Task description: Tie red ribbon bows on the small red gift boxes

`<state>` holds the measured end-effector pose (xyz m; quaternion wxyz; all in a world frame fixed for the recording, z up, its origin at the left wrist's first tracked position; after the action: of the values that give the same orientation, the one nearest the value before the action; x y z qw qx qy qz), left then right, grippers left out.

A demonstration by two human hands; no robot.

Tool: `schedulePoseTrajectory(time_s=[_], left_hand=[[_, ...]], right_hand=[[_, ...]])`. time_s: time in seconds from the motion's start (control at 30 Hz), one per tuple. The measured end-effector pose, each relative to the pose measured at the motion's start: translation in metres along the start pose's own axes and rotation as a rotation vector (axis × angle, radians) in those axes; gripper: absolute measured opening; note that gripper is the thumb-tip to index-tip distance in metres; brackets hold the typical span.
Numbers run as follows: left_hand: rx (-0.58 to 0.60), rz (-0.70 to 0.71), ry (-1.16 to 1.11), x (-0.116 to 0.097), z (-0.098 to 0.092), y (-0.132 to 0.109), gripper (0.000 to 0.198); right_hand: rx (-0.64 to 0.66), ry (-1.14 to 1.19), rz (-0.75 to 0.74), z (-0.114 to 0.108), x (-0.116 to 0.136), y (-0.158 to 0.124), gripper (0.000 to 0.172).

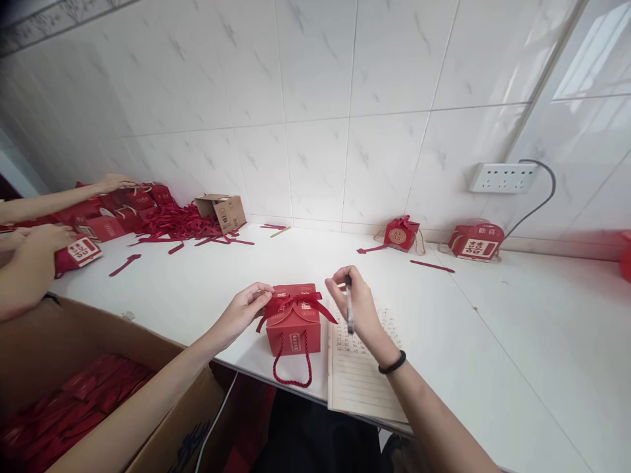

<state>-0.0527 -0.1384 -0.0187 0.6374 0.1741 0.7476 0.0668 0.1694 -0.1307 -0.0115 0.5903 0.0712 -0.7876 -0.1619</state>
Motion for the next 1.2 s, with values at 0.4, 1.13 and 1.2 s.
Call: schedulePoseTrajectory(time_s=[0.4, 1.13, 1.2], left_hand=[[0.081, 0.370, 0.450, -0.040, 0.005, 0.012, 0.013], [0.264, 0.359, 0.506, -0.024, 0.022, 0.019, 0.011], [0.231, 0.344, 0.497, -0.022, 0.023, 0.018, 0.011]], right_hand=[[-0.049, -0.504, -0.763, 0.064, 0.026, -0.072, 0.023], [-0.047, -0.216, -0.844, 0.064, 0.030, -0.092, 0.019], [0.065, -0.211, -0.903, 0.055, 0.033, -0.098, 0.018]])
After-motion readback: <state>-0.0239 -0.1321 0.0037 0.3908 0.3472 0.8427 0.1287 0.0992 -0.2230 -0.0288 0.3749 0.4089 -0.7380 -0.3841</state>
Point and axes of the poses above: each hand's wrist, its own y-axis towards the middle knuckle, its own z-axis out of the palm, x = y × z, the point moved 2 cm from there along y, towards the middle knuckle, and after that the axes turned 14 degrees about z, right-handed, at the moved point
